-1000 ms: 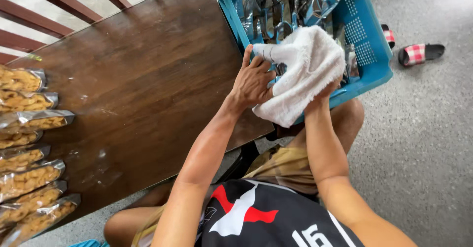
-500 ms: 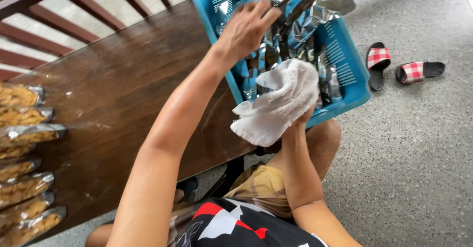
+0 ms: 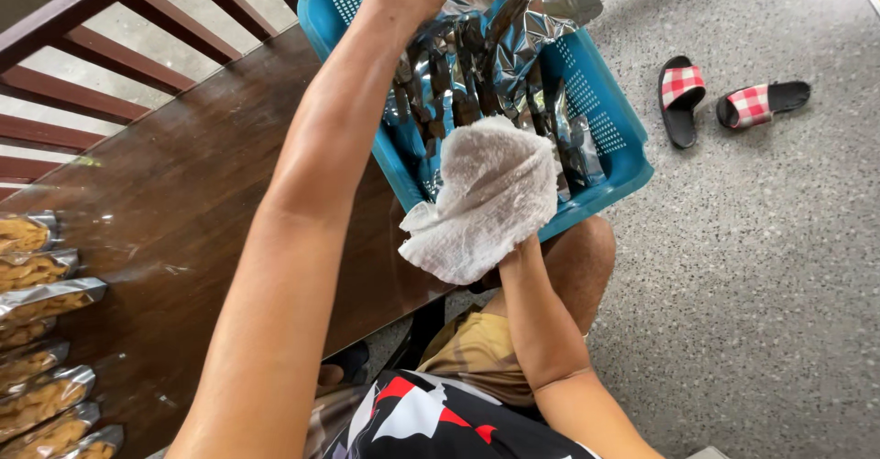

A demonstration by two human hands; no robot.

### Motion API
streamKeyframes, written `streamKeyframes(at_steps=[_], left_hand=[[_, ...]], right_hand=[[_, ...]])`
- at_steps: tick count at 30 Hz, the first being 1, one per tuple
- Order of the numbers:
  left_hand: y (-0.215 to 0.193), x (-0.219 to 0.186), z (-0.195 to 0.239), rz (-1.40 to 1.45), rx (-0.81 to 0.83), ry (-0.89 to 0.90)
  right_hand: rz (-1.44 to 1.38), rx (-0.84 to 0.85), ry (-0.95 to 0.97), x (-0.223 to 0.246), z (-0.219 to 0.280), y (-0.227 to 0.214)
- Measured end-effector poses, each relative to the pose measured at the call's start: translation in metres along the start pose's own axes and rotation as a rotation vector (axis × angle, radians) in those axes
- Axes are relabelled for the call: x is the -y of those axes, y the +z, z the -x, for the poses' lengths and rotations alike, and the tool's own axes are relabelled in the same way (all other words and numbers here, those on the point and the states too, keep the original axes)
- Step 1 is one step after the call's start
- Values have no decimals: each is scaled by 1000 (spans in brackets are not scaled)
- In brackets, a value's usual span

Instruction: The person sits on the floor and repeatedly wipes the exterior of sealed snack packages with a white cloth. They pick each package from a blue crate, wipe it, and place it on the table, continuing the cycle.

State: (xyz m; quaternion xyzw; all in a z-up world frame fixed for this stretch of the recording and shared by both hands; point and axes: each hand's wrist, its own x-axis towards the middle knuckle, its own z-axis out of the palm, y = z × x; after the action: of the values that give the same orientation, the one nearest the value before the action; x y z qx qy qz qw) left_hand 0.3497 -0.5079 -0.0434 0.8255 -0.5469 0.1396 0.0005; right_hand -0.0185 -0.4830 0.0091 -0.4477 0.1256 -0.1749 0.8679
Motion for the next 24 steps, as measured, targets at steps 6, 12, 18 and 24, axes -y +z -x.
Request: streamKeyframes(at_steps=[6, 12, 18, 24], left_hand=[[-125, -41, 89, 76, -141, -134], [-227, -107, 191, 733, -355, -439], [-290, -145, 292, 1330, -436, -793], [-327, -134, 400, 1176, -753, -779]], right_hand=[[259, 110, -143, 11, -10, 16], [843, 182, -484, 13, -8, 54], [1383, 272, -549, -16, 6, 122], [750, 394, -466, -58, 41, 196]])
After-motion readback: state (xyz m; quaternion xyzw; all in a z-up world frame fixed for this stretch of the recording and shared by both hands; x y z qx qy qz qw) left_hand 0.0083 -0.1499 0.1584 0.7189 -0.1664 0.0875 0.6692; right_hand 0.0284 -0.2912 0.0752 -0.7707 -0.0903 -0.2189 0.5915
